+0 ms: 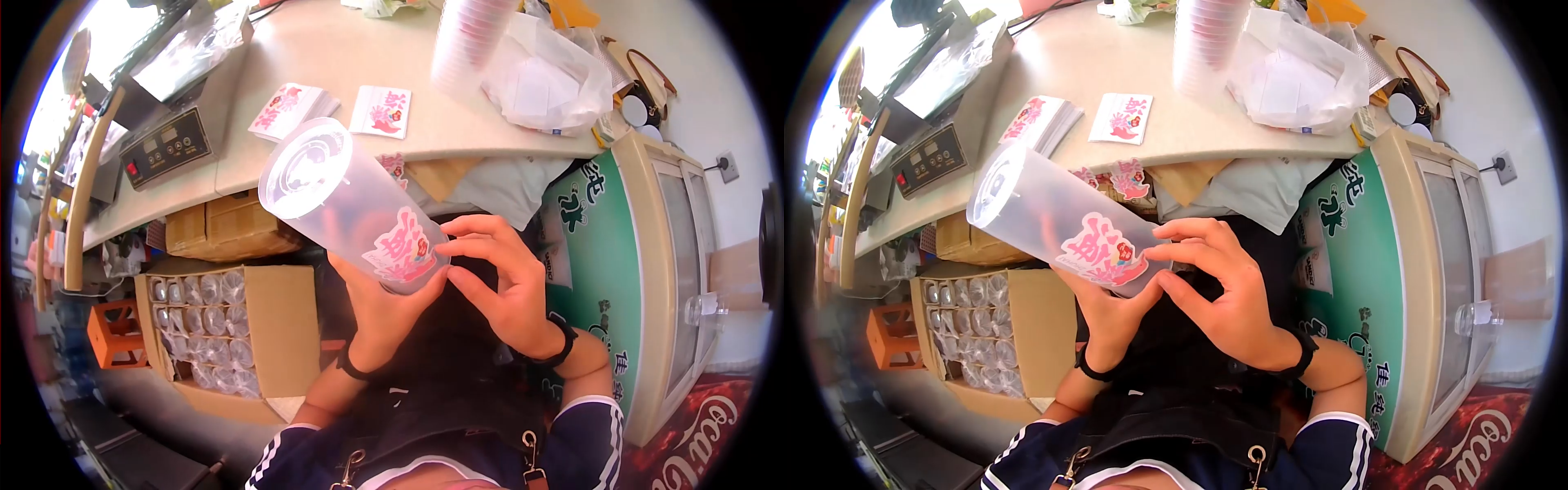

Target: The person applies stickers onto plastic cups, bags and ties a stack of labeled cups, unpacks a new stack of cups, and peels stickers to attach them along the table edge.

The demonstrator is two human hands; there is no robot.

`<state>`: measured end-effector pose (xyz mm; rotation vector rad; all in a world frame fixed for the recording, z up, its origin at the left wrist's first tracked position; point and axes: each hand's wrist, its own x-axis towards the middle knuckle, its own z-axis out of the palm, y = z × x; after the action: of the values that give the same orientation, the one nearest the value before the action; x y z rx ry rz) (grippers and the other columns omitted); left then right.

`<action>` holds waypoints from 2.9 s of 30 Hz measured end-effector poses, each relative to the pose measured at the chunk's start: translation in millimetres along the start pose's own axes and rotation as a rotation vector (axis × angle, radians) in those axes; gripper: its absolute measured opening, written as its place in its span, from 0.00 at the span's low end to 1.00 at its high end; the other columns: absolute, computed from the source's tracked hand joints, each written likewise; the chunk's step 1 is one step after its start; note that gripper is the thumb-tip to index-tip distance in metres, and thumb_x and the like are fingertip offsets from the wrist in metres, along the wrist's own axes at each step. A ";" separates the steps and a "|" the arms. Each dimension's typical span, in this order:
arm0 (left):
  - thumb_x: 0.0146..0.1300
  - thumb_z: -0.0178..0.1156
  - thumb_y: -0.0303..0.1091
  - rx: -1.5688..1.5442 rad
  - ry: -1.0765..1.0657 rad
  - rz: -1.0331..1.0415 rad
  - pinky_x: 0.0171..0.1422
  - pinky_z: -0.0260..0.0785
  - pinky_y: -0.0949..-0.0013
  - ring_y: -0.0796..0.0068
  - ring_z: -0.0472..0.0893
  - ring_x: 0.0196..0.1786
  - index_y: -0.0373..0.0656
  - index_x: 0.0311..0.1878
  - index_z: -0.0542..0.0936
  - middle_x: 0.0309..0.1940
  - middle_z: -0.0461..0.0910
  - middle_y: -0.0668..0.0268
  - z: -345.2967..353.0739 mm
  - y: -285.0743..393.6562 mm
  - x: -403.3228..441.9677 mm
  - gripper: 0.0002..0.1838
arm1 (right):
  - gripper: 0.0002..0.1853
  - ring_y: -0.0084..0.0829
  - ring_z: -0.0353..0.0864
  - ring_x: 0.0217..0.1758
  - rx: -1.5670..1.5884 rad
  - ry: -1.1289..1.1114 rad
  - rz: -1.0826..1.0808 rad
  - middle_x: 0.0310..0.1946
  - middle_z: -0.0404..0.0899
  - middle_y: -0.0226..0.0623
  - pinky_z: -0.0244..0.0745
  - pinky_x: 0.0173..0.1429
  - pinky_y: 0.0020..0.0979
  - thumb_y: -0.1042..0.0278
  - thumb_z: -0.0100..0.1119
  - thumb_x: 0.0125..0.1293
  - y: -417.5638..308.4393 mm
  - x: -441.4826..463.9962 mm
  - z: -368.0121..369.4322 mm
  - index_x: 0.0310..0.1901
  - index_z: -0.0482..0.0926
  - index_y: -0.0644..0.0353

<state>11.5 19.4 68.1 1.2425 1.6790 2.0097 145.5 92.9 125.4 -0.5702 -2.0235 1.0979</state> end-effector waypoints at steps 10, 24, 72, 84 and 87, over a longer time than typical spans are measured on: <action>0.43 0.78 0.28 -0.131 -0.013 -0.138 0.65 0.66 0.60 0.64 0.70 0.63 0.35 0.74 0.39 0.60 0.63 0.54 2.8 -0.2 -7.9 0.64 | 0.15 0.38 0.77 0.47 -0.055 0.156 -0.099 0.44 0.79 0.38 0.72 0.51 0.33 0.76 0.71 0.52 5.6 6.9 -1.5 0.43 0.81 0.60; 0.51 0.73 0.30 -0.606 -0.572 -0.812 0.59 0.71 0.65 0.69 0.70 0.62 0.42 0.75 0.49 0.61 0.66 0.61 -16.6 26.0 11.9 0.53 | 0.09 0.34 0.77 0.42 -0.889 -0.253 -0.986 0.34 0.78 0.35 0.76 0.55 0.41 0.66 0.58 0.61 -7.7 25.1 -39.5 0.30 0.80 0.63; 0.51 0.70 0.25 -0.651 -0.858 -0.896 0.35 0.75 0.73 0.76 0.77 0.41 0.41 0.75 0.52 0.55 0.70 0.62 -22.7 26.1 27.1 0.50 | 0.09 0.33 0.78 0.43 -0.774 -0.368 -0.823 0.40 0.77 0.35 0.78 0.51 0.38 0.66 0.61 0.53 -13.4 16.4 -43.5 0.35 0.78 0.58; 0.46 0.74 0.29 -0.715 -0.776 -0.796 0.71 0.62 0.62 0.69 0.65 0.70 0.39 0.73 0.56 0.65 0.67 0.62 -23.8 32.2 26.0 0.51 | 0.17 0.36 0.74 0.59 -0.700 -0.434 -0.591 0.56 0.78 0.31 0.67 0.67 0.48 0.61 0.65 0.58 -14.2 12.6 -55.9 0.50 0.85 0.49; 0.47 0.73 0.29 -0.752 -0.731 -0.781 0.69 0.64 0.63 0.69 0.69 0.66 0.40 0.73 0.55 0.63 0.68 0.61 -24.0 28.5 22.4 0.51 | 0.19 0.37 0.74 0.61 -0.660 -0.431 -0.589 0.58 0.78 0.32 0.67 0.68 0.49 0.61 0.66 0.55 -15.8 10.1 -61.0 0.50 0.84 0.51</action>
<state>-10.4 8.8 104.0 0.7165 0.7358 1.2485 186.7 122.5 164.2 -0.0081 -2.6949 0.1871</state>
